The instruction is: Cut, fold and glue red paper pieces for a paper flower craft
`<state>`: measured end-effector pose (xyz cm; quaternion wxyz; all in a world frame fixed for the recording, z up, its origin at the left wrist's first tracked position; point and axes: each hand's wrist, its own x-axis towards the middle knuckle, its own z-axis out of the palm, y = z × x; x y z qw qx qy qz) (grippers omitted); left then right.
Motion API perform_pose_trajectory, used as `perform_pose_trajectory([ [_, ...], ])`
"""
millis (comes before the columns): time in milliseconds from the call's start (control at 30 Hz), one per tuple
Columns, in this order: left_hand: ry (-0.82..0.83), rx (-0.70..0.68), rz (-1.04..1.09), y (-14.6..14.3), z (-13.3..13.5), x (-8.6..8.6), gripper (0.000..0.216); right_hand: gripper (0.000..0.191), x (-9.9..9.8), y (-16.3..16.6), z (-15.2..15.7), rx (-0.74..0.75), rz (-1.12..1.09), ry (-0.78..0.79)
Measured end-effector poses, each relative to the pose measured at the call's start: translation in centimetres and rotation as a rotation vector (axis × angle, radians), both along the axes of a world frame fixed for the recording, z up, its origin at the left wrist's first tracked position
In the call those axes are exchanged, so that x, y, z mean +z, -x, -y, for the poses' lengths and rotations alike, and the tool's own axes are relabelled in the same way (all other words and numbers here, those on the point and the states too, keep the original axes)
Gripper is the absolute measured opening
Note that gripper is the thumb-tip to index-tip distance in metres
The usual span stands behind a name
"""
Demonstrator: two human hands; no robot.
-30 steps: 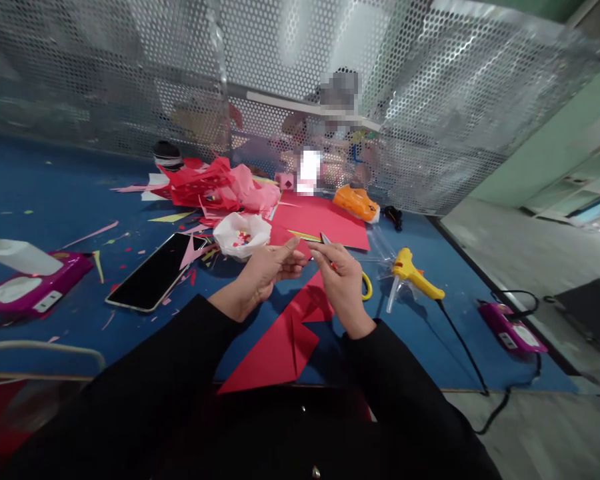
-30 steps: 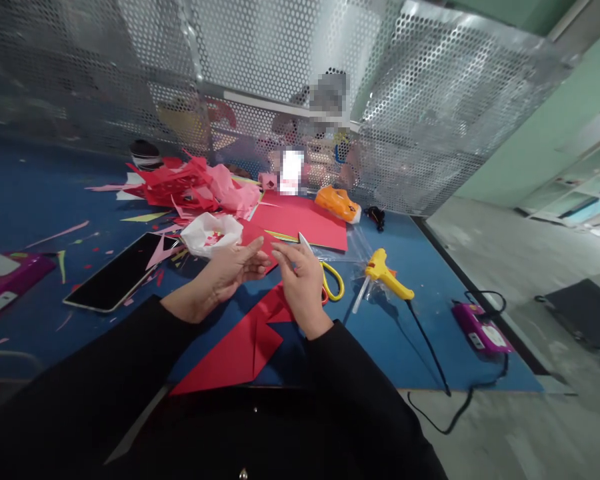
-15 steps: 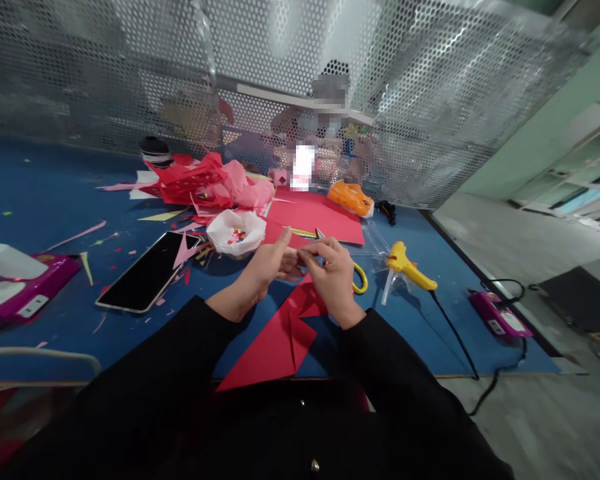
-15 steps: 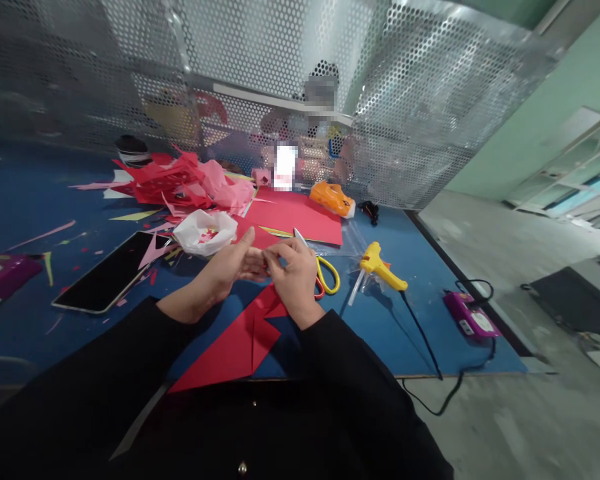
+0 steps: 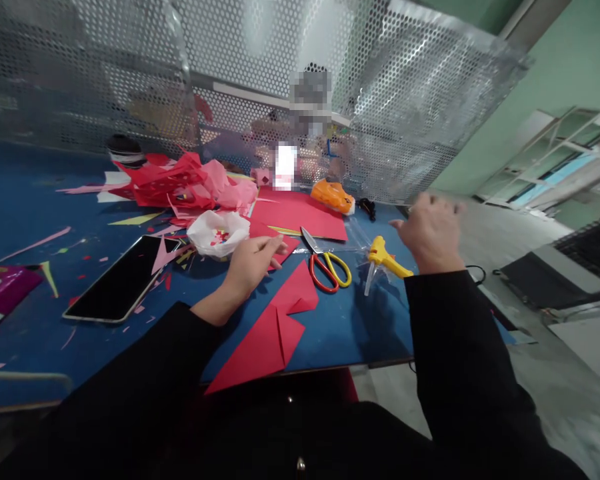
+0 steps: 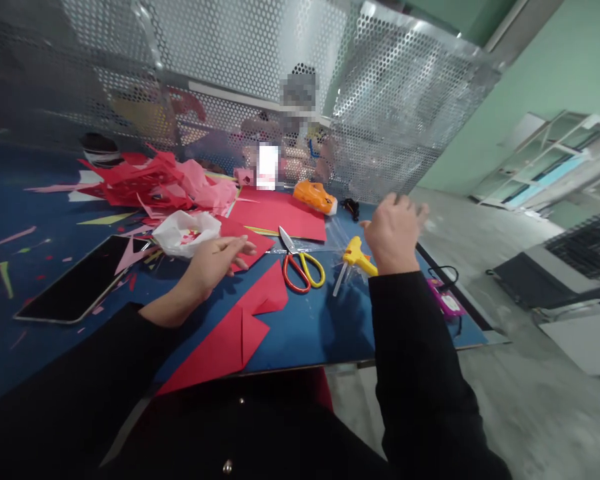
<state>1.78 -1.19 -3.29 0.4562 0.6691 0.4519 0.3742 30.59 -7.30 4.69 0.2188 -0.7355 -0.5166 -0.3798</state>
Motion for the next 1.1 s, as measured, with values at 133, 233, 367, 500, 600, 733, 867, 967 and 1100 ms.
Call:
perform_pose_trajectory([
  [133,-0.095,-0.016,-0.126,0.2,-0.2,-0.3,0.035,0.023,-2.9,2.9,2.5,0.167,0.029,0.065],
  [233,-0.170,-0.037,-0.227,0.2,-0.2,-0.3,0.028,0.013,-5.6,8.2,5.3,0.579,0.005,0.215],
  [367,-0.246,-0.064,-0.313,0.1,0.0,-0.3,0.025,0.011,-8.3,12.0,7.1,0.843,-0.109,0.434],
  [500,-0.272,-0.097,-0.347,-0.1,0.1,-0.6,0.023,0.014,-9.7,11.8,7.0,0.865,-0.032,0.526],
  [600,-0.278,-0.114,-0.324,-0.2,0.0,-0.5,0.024,0.018,-10.1,11.3,6.7,0.809,0.038,0.600],
  [733,-0.299,-0.095,-0.255,0.4,0.5,0.6,0.024,0.019,-10.3,11.3,6.4,0.796,0.132,0.680],
  [867,-0.406,-0.095,-0.355,2.5,3.3,2.9,0.022,0.024,-10.2,11.7,6.3,0.804,0.129,0.591],
  [967,-0.526,-0.025,-0.370,4.6,6.1,4.3,0.019,0.022,-9.8,12.3,6.1,0.804,-0.001,0.452],
  [1100,-0.692,0.192,-0.275,7.0,8.3,5.1,0.015,0.020,-8.6,13.5,5.9,0.833,-0.109,0.337],
])
